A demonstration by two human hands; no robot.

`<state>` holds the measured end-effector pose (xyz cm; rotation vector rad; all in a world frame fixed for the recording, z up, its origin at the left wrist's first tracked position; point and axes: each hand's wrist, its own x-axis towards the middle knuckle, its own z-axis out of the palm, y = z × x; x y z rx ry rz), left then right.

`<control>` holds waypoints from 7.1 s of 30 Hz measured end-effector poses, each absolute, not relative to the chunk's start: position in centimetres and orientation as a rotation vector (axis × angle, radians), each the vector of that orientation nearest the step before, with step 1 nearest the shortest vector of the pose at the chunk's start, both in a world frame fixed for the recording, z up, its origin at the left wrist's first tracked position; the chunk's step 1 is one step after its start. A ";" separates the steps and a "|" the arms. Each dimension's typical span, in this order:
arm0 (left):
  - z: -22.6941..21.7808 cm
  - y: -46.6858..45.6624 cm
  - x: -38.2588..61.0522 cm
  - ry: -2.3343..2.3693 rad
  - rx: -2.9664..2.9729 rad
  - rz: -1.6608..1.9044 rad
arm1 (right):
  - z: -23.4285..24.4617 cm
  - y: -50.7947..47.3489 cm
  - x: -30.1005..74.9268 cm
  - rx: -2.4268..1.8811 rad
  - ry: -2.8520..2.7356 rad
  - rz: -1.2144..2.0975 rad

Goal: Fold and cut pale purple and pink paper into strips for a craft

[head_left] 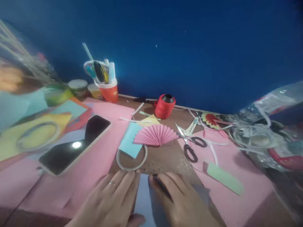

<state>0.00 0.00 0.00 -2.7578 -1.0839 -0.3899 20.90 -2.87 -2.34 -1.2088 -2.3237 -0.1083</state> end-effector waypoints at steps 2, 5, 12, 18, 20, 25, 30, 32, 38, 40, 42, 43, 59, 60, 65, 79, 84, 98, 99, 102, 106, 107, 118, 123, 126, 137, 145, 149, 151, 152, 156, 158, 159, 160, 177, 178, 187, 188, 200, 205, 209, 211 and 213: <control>0.2 0.0 0.1 -1.038 -2.745 -0.433 | -2.3 -2.7 21.0 -1.197 -2.350 -0.122; 0.2 0.1 0.1 -1.023 -2.760 -0.438 | -2.4 -2.7 21.1 -1.187 -2.371 -0.146; -0.3 0.1 0.3 -1.063 -2.819 -0.375 | -2.6 -2.8 20.9 -1.183 -2.352 -0.148; -0.1 0.0 0.3 -1.047 -2.814 -0.371 | -2.4 -2.7 21.0 -1.185 -2.374 -0.158; -0.3 -0.1 0.2 -1.020 -2.782 -0.403 | -2.3 -2.7 21.0 -1.179 -2.380 -0.157; -1.0 -0.7 -0.1 -1.042 -2.717 -0.416 | -2.3 -2.8 21.1 -1.181 -2.387 -0.139; -0.8 -0.3 0.0 -0.995 -2.766 -0.524 | -2.3 -2.7 21.1 -1.176 -2.407 -0.070; -0.5 -0.1 0.1 -0.905 -2.817 -0.485 | -2.1 -2.5 21.0 -1.177 -2.408 -0.028; -0.4 -0.6 -0.1 -0.883 -2.828 -0.416 | -1.7 -2.2 21.3 -1.129 -2.417 -0.015; -0.6 -0.7 -0.4 -0.903 -2.835 -0.409 | -1.6 -2.3 21.6 -1.129 -2.402 -0.046; -0.8 -0.8 -0.7 -0.918 -2.838 -0.415 | -1.4 -2.3 21.9 -1.160 -2.383 -0.080; -0.8 -0.8 -0.7 -0.926 -2.836 -0.418 | -1.4 -2.3 22.1 -1.176 -2.376 -0.092; -0.3 -0.6 0.0 -0.899 -2.820 -0.434 | -1.6 -2.3 22.0 -1.181 -2.404 -0.018; -0.2 -0.5 0.1 -0.889 -2.812 -0.448 | -1.6 -2.3 22.0 -1.183 -2.404 -0.021; -0.2 -0.4 0.7 -0.900 -2.804 -0.463 | -1.6 -2.3 22.0 -1.166 -2.418 -0.040; -0.9 -1.0 0.3 -0.986 -2.855 -0.407 | -1.8 -2.4 22.5 -1.221 -2.330 -0.112; -0.1 -0.7 0.2 -0.899 -2.836 -0.409 | -1.8 -2.3 22.5 -1.214 -2.306 -0.105; -1.3 -1.4 0.4 -1.031 -2.828 -0.455 | -1.4 -2.3 22.0 -1.218 -2.316 -0.175; -1.3 -1.4 0.4 -1.035 -2.829 -0.455 | -1.4 -2.3 22.0 -1.215 -2.317 -0.174; -1.5 -1.3 0.5 -1.006 -2.828 -0.472 | -1.4 -2.3 22.1 -1.207 -2.319 -0.166; -1.6 -1.0 0.6 -0.982 -2.819 -0.526 | -1.4 -2.4 22.1 -1.192 -2.327 -0.182; -1.6 -1.0 0.5 -0.975 -2.819 -0.534 | -1.4 -2.4 22.1 -1.193 -2.328 -0.190; -1.4 -0.9 0.4 -0.897 -2.798 -0.458 | -1.3 -2.4 22.0 -1.180 -2.335 -0.253; -1.2 -0.9 0.5 -0.950 -2.816 -0.516 | -1.3 -2.5 22.0 -1.178 -2.344 -0.228; -0.9 -1.1 0.5 -1.036 -2.857 -0.495 | -1.3 -2.4 21.9 -1.173 -2.347 -0.210; -0.9 -2.1 0.5 -0.796 -2.794 -0.566 | -1.6 -0.7 18.5 -1.141 -2.357 -0.103; -1.9 -2.3 0.1 -0.843 -2.714 -0.496 | -1.8 -0.9 18.3 -0.988 -2.384 -0.287; -1.6 -2.4 0.2 -0.859 -2.705 -0.470 | -1.7 -0.8 18.0 -0.990 -2.385 -0.334; -1.4 -2.3 0.3 -0.897 -2.704 -0.485 | -1.7 -0.9 18.0 -0.990 -2.390 -0.331; -1.3 -2.3 0.4 -0.911 -2.699 -0.495 | -1.7 -0.9 17.9 -0.987 -2.393 -0.327; -1.1 -2.3 0.5 -0.917 -2.700 -0.526 | -1.5 -0.9 17.9 -0.969 -2.392 -0.328; -1.1 -2.3 0.5 -0.906 -2.708 -0.531 | -1.4 -0.9 17.9 -0.971 -2.390 -0.339; -1.2 -2.3 0.5 -0.900 -2.710 -0.530 | -1.5 -0.9 17.9 -0.971 -2.388 -0.344; -1.2 -2.3 0.4 -0.894 -2.713 -0.525 | -1.5 -0.9 17.9 -0.971 -2.388 -0.348; -1.5 -2.6 0.2 -0.928 -2.756 -0.480 | -1.2 -0.6 17.8 -0.995 -2.452 -0.257; -1.5 -2.6 0.2 -0.928 -2.757 -0.486 | -1.3 -0.7 17.9 -0.998 -2.455 -0.249; -1.5 -2.7 0.0 -0.899 -2.802 -0.420 | -1.2 -0.7 18.0 -0.984 -2.454 -0.187; -1.5 -2.7 0.0 -0.900 -2.804 -0.415 | -1.2 -0.7 17.9 -0.981 -2.450 -0.193; -1.5 -2.7 0.2 -0.934 -2.770 -0.432 | -1.3 -0.5 18.2 -0.995 -2.485 -0.162; -1.5 -2.8 0.0 -0.912 -2.785 -0.424 | -1.3 -0.6 18.2 -1.001 -2.512 -0.127; -1.4 -2.8 0.0 -0.933 -2.785 -0.432 | -1.3 -0.6 18.2 -0.999 -2.511 -0.118; -1.3 -2.6 0.1 -0.953 -2.778 -0.441 | -1.3 -0.6 18.1 -1.002 -2.496 -0.123; -1.2 -2.4 0.2 -0.958 -2.764 -0.427 | -1.4 -0.6 18.1 -1.014 -2.476 -0.130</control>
